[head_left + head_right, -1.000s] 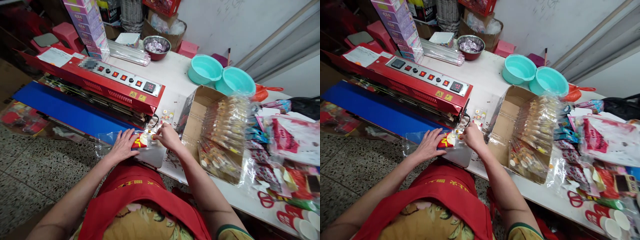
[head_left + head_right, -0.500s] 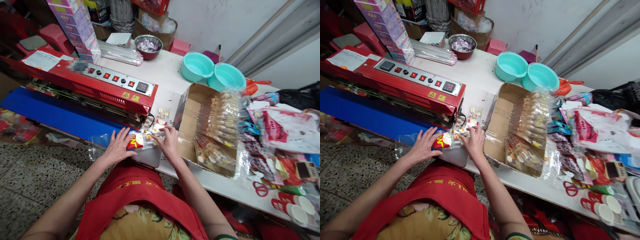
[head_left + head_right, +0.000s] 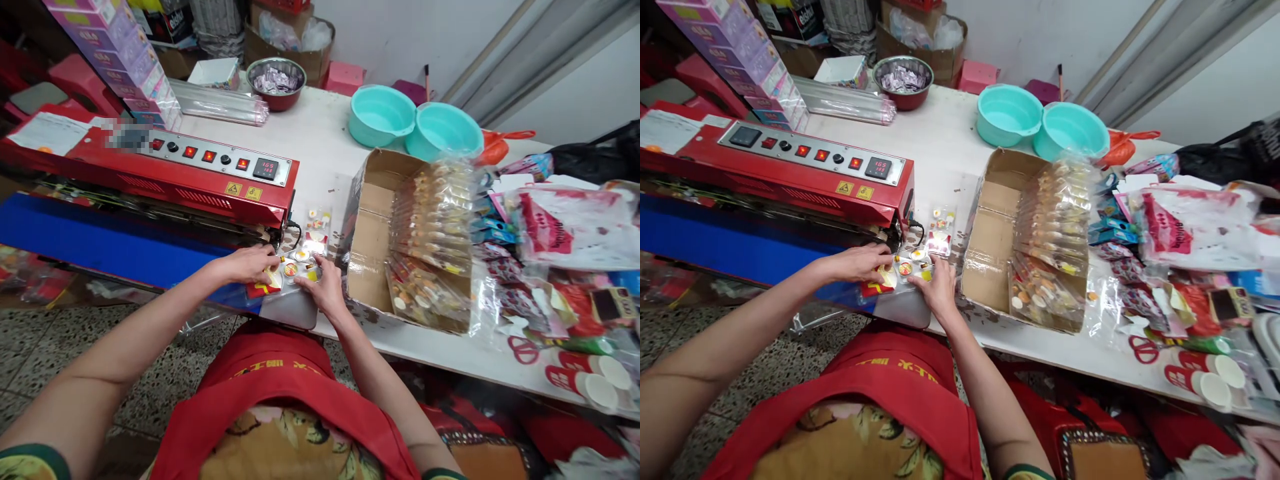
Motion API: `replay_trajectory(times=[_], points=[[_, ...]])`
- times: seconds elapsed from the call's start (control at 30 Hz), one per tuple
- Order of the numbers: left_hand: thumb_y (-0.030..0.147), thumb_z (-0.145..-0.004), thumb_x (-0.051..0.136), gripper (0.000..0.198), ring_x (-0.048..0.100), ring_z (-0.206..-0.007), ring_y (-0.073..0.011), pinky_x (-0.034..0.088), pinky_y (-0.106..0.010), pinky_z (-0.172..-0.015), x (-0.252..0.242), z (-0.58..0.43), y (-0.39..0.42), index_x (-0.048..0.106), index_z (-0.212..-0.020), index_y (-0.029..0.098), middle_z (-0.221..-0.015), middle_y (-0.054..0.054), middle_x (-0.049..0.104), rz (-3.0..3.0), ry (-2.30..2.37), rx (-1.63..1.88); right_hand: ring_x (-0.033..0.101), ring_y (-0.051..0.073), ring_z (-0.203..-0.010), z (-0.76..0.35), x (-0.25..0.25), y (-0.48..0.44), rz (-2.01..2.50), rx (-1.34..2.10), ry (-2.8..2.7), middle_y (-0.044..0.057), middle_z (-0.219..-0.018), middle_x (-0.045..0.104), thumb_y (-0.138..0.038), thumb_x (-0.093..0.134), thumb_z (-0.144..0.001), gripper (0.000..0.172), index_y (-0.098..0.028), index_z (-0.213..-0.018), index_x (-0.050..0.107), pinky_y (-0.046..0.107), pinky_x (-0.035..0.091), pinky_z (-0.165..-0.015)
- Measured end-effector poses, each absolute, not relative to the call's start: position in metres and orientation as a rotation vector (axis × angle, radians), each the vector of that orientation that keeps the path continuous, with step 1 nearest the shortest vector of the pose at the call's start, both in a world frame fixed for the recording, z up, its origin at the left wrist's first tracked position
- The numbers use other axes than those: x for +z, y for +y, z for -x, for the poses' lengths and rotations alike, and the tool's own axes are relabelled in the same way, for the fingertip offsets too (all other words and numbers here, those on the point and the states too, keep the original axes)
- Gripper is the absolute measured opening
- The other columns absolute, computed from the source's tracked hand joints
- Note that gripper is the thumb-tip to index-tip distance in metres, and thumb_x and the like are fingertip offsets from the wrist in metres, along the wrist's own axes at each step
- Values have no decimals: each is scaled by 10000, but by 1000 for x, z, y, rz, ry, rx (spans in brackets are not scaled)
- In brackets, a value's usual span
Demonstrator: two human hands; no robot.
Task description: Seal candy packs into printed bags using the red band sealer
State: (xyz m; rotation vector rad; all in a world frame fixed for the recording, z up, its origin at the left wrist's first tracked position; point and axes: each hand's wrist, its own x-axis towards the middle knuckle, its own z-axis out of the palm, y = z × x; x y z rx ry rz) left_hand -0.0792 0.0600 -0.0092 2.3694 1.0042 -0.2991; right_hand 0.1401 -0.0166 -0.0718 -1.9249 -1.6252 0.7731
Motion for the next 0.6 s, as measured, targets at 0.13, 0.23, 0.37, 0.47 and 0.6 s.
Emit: replay_trajectory(times=[0.13,0.23,0.37,0.47,0.6], points=[[219,-853,486,187,505,-1059,-242,424,-340,-876,-7,75,59,662,-918,231,-1166,-69,566,-2454,1005,-211,463,313,-1132,-142,-74,-17,1821,760,-1637,129,-1224,578,-518,727,-762,686,-145,-1309,547,447,390,-1000],[269,-877,505,167,451,-1123,-252,405,-378,-937,-7,69,51,667,-902,238,-1219,-64,516,-2494,1018,-9,448,297,-1175,-139,-69,-21,1716,749,-1687,129,-1275,546,-540,738,-760,687,-158,-1303,562,439,372,-1027],[273,-876,537,148,457,-1052,-236,422,-385,-920,-5,46,44,673,-903,222,-1118,-76,520,-2466,1095,259,387,297,-1261,-132,-53,-26,1634,788,-1830,86,-1341,494,-541,823,-676,621,-286,-1214,648,462,322,-1065],[223,-871,523,150,492,-1018,-220,435,-368,-910,-7,33,42,669,-860,193,-1047,-77,533,-2349,1149,461,391,279,-1277,-132,-47,-20,1554,891,-1845,71,-1338,503,-470,828,-701,436,-307,-1088,712,460,299,-1082],[261,-828,585,188,562,-1049,-200,469,-325,-888,-22,39,38,649,-994,200,-1168,-68,568,-1887,1218,715,480,259,-1234,-143,-50,-6,1523,1067,-1610,86,-1262,582,-348,735,-791,139,-213,-760,724,443,320,-1077]])
